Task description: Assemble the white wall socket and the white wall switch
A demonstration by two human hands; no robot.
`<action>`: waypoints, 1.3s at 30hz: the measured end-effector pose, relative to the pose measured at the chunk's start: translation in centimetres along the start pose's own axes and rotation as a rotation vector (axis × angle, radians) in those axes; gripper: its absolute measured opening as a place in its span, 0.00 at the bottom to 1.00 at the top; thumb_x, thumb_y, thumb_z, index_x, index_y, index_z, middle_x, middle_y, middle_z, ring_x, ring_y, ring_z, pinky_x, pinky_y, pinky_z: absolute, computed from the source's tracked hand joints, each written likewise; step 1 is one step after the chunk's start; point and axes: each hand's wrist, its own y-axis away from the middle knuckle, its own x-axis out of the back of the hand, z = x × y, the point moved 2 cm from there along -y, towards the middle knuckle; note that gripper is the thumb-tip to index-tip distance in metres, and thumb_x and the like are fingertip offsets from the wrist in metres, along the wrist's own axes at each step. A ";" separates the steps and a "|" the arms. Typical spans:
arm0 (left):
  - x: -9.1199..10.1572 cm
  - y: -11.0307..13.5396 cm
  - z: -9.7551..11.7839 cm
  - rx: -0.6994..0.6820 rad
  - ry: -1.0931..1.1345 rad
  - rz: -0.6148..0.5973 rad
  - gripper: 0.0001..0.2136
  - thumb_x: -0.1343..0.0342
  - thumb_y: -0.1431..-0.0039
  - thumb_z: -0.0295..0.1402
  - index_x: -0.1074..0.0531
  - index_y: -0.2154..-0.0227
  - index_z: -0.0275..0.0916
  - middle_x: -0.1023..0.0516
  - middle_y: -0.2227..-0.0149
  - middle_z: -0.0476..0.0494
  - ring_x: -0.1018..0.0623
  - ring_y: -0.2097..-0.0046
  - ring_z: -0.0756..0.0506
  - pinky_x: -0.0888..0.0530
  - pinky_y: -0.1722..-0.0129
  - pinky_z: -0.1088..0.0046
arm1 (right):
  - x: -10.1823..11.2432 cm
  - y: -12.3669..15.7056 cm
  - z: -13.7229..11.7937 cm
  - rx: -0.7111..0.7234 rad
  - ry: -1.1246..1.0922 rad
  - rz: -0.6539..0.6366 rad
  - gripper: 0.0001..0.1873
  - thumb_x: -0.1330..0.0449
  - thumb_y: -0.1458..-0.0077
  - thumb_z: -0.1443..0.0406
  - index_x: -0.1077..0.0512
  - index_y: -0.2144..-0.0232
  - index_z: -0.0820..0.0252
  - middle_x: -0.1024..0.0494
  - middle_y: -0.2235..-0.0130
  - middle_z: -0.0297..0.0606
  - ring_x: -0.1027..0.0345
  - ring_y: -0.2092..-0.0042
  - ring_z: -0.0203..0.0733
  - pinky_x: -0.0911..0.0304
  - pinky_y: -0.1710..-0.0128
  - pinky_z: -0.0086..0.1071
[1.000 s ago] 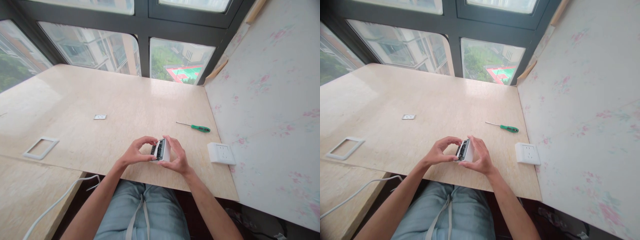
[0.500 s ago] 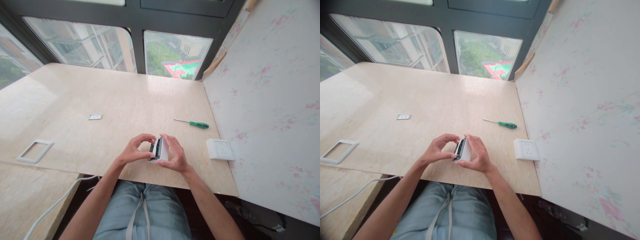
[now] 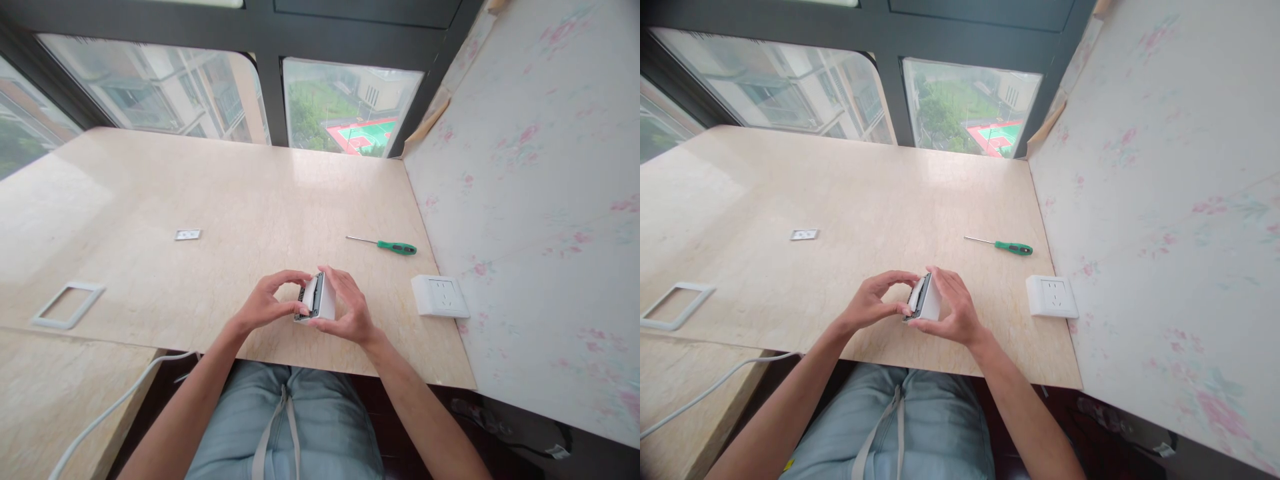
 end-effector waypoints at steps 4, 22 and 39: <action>-0.2 0.2 0.5 -0.001 -0.090 0.030 0.20 0.30 0.51 0.39 0.22 0.55 0.39 0.18 0.55 0.39 0.19 0.52 0.40 0.24 0.49 0.60 | -0.1 0.0 0.0 -0.017 0.013 -0.009 0.51 0.30 0.51 0.52 0.48 0.32 0.57 0.29 0.41 0.53 0.32 0.43 0.57 0.35 0.45 0.53; -1.5 1.7 0.1 -0.031 -0.078 0.064 0.21 0.39 0.39 0.36 0.29 0.43 0.44 0.24 0.44 0.38 0.23 0.45 0.41 0.26 0.44 0.60 | -0.2 -0.1 0.1 -0.010 0.038 0.002 0.53 0.30 0.53 0.50 0.48 0.32 0.58 0.27 0.43 0.54 0.31 0.44 0.57 0.33 0.46 0.53; -2.9 2.4 0.6 -0.269 -0.447 0.034 0.24 0.46 0.35 0.28 0.36 0.38 0.48 0.28 0.40 0.37 0.32 0.36 0.38 0.28 0.43 0.50 | 0.2 0.5 0.3 -0.045 0.045 -0.021 0.55 0.28 0.55 0.52 0.49 0.32 0.56 0.28 0.43 0.53 0.31 0.44 0.58 0.33 0.46 0.53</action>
